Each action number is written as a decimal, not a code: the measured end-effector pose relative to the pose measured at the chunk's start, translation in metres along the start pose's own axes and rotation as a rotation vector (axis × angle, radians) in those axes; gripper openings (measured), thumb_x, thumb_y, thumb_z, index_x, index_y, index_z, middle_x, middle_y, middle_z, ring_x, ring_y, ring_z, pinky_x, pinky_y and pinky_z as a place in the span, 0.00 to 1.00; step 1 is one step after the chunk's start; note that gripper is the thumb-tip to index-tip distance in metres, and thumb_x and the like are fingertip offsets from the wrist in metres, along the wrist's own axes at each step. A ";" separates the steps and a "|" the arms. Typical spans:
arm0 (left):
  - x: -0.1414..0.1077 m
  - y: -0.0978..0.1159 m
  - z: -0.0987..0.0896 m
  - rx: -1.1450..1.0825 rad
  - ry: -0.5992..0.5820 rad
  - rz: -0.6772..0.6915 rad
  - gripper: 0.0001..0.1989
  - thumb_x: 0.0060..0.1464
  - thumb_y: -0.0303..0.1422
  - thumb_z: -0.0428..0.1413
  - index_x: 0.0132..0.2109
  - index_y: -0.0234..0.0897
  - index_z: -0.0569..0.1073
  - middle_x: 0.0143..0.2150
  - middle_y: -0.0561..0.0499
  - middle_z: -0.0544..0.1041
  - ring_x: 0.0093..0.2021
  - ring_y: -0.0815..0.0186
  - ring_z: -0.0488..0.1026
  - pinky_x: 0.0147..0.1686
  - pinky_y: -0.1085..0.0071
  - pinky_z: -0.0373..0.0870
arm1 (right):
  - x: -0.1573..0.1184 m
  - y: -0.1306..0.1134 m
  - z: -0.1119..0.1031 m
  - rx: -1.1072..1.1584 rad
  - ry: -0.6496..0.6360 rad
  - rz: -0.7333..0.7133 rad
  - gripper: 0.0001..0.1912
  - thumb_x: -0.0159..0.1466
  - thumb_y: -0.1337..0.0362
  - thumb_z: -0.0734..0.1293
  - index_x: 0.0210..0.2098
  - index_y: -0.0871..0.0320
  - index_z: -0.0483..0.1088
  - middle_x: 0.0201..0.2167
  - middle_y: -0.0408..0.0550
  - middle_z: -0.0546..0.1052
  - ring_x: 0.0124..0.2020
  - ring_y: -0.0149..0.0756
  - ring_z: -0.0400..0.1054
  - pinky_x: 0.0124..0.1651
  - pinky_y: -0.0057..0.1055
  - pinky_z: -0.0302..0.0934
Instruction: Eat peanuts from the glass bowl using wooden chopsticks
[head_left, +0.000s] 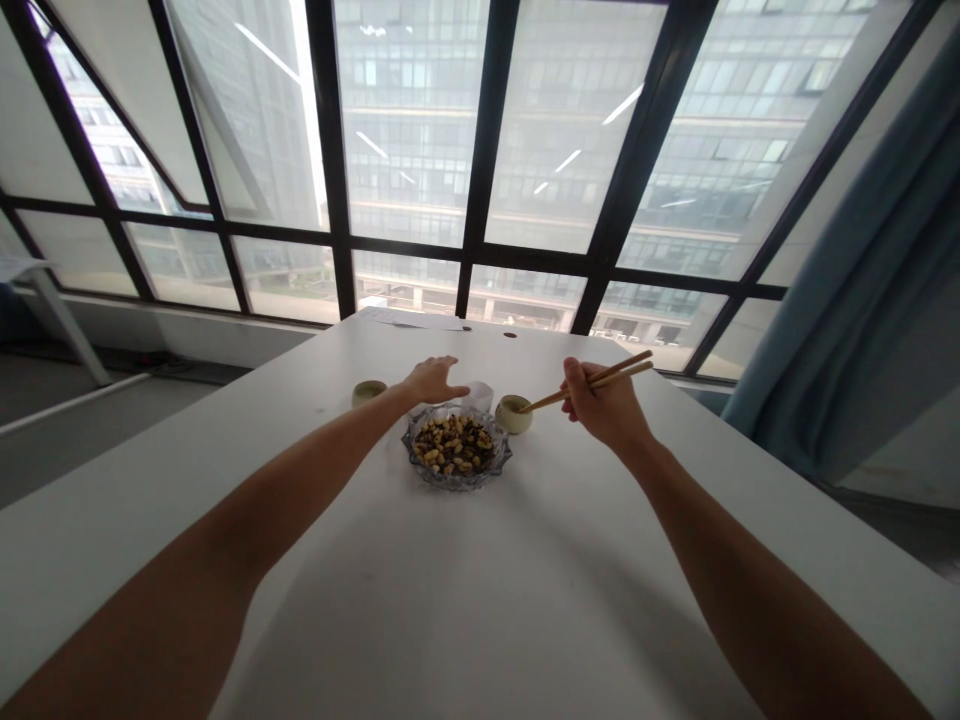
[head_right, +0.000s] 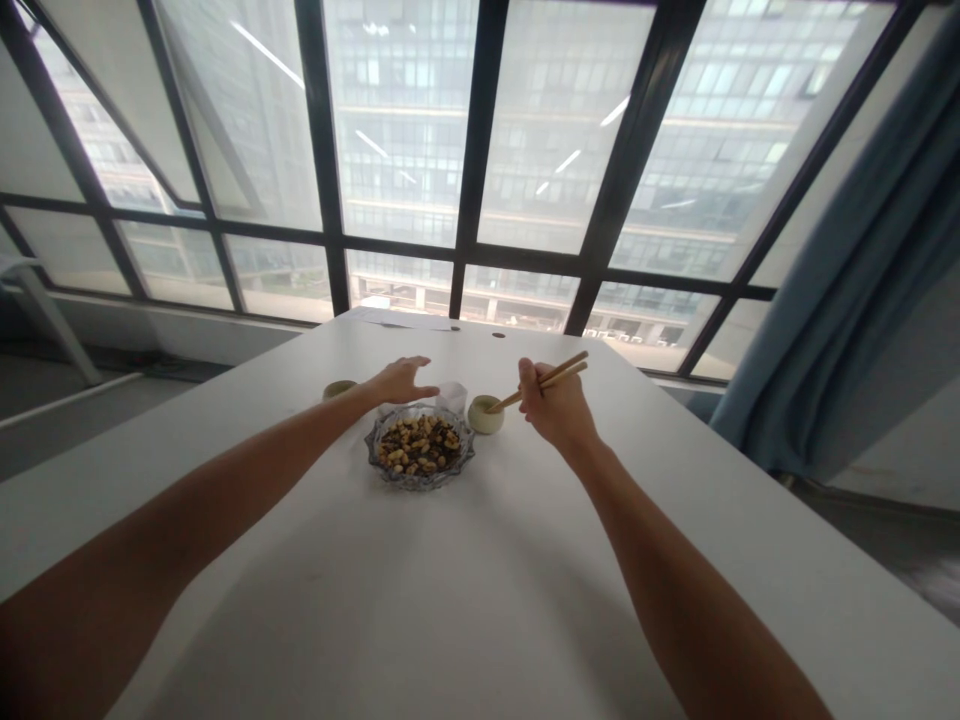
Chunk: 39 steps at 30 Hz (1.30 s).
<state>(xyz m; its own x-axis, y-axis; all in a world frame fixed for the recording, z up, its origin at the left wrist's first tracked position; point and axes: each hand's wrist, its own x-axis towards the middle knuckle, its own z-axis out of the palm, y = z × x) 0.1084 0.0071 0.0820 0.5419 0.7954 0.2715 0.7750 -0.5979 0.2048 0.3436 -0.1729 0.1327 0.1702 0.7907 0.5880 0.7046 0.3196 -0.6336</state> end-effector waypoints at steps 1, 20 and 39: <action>0.003 0.016 0.003 0.004 -0.022 0.078 0.41 0.55 0.53 0.55 0.68 0.33 0.59 0.69 0.37 0.63 0.68 0.49 0.60 0.66 0.57 0.56 | 0.001 0.000 -0.003 -0.029 0.002 -0.018 0.36 0.62 0.30 0.56 0.25 0.58 0.68 0.15 0.49 0.72 0.14 0.34 0.67 0.16 0.28 0.60; 0.030 0.110 0.036 0.200 -0.167 0.500 0.35 0.42 0.44 0.67 0.57 0.38 0.71 0.57 0.43 0.74 0.60 0.52 0.66 0.69 0.49 0.34 | 0.005 0.002 -0.017 -0.231 -0.077 -0.089 0.34 0.67 0.35 0.52 0.24 0.57 0.66 0.17 0.51 0.73 0.18 0.36 0.68 0.21 0.30 0.59; 0.034 0.099 0.041 0.127 -0.225 0.341 0.39 0.49 0.51 0.61 0.63 0.38 0.65 0.59 0.41 0.74 0.62 0.51 0.68 0.68 0.51 0.45 | 0.009 0.022 -0.007 -0.354 -0.243 -0.078 0.27 0.68 0.42 0.59 0.23 0.55 0.68 0.19 0.45 0.74 0.21 0.34 0.67 0.24 0.28 0.54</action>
<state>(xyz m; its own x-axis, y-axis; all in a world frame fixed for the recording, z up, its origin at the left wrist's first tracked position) 0.2173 -0.0210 0.0728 0.8204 0.5649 0.0883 0.5658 -0.8244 0.0176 0.3654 -0.1628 0.1278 -0.0305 0.8847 0.4653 0.9087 0.2184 -0.3557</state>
